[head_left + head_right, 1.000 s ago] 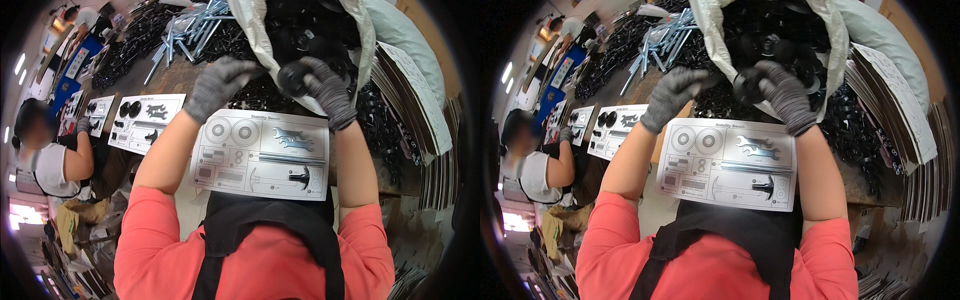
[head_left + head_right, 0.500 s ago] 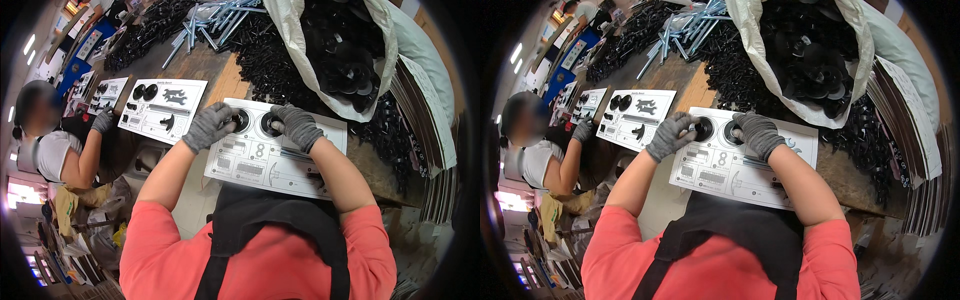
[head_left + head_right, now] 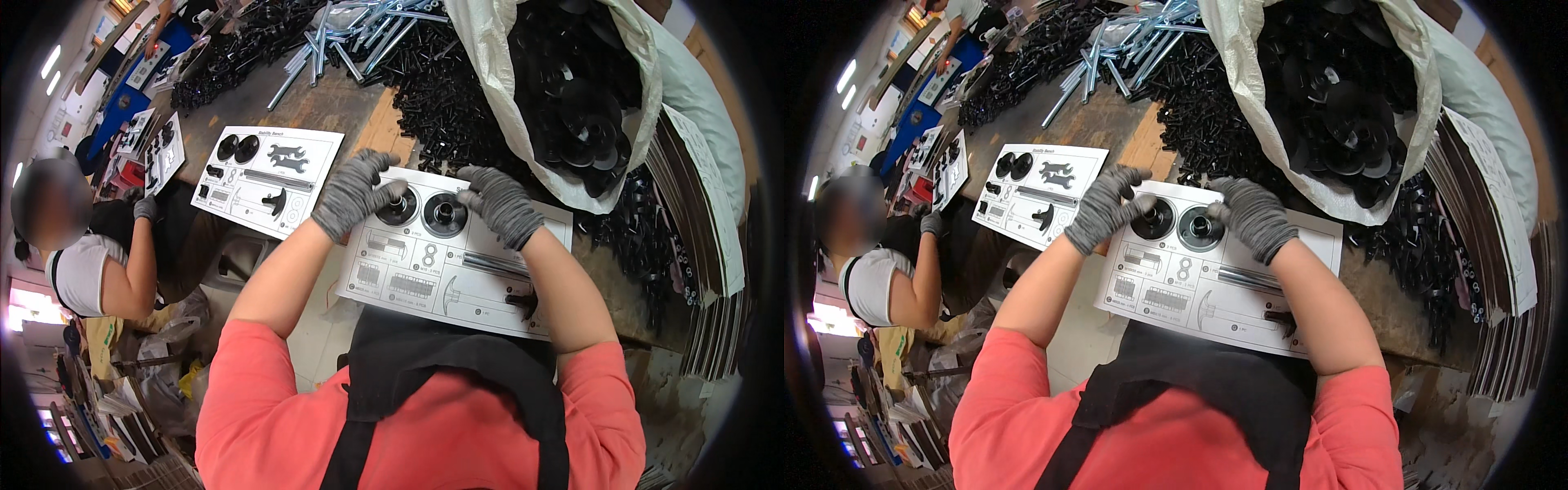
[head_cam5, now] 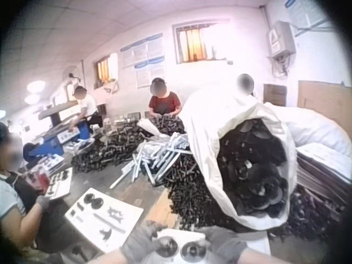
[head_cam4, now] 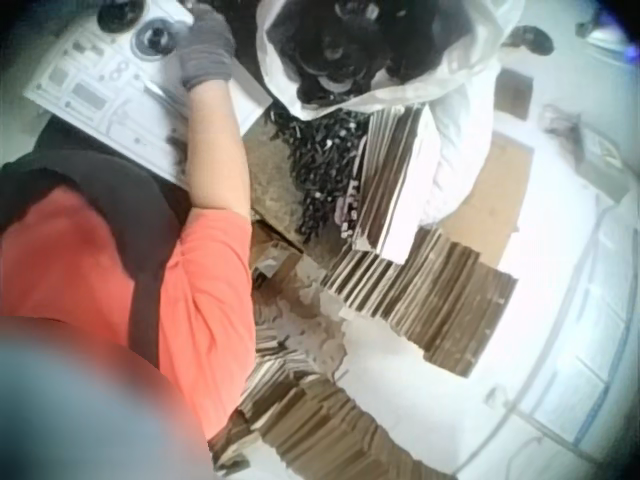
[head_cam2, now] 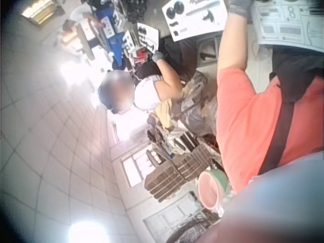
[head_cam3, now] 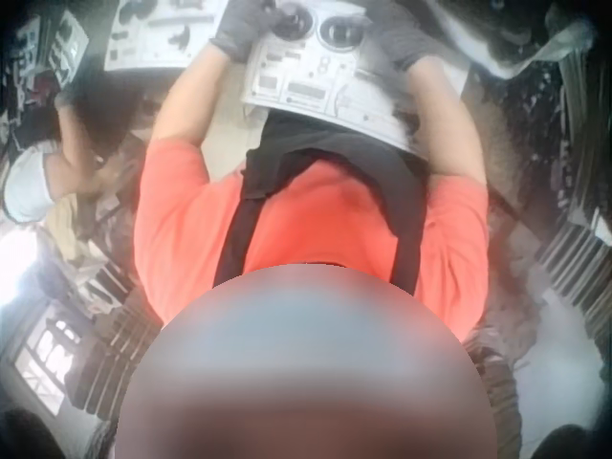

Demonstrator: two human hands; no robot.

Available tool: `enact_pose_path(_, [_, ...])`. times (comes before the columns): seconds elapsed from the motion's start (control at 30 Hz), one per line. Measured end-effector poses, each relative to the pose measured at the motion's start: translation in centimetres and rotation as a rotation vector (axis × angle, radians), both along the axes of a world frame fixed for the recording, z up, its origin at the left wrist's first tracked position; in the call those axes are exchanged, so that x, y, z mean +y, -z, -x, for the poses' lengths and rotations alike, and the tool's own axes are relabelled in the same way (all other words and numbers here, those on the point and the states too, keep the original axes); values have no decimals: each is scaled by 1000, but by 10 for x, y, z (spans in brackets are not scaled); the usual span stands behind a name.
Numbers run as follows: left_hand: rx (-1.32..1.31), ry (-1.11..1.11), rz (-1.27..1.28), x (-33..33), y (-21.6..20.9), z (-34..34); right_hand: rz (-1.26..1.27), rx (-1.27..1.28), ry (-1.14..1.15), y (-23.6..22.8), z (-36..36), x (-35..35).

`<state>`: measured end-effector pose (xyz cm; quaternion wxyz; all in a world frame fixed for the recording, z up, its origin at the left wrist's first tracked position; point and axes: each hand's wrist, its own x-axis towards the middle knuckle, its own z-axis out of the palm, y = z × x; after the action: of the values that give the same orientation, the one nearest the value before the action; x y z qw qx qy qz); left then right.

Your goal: The person picks small black hardware parts from a bulk bag and places them into designated slots on a cardboard template. The person repeatedly fills the slots and stacks completed templates on the table.

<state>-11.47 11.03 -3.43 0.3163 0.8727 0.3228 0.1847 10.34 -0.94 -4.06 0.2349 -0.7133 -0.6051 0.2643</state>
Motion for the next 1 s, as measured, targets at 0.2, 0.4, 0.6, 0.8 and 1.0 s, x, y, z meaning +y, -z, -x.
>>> enact_pose_path(0.2, [-101, -104, 50, 68, 2, -52, -102, -117, 30, 1, -21, -1])
enact_pose_path(0.4, [-121, -152, -110, 169, 26, -131, -147, 51, -73, -9, -11, -37])
enact_pose_path(0.6, [239, -257, -279, 152, -26, -206, -183, 177, -99, -20, -11, -71])
enact_pose_path(0.8, [349, -258, -420, 174, -12, -217, -165, 190, -107, -28, -21, -86])
enact_pose_path(1.0, [-44, -488, -318, 239, 16, -151, -144, 275, -42, -23, -33, -105])
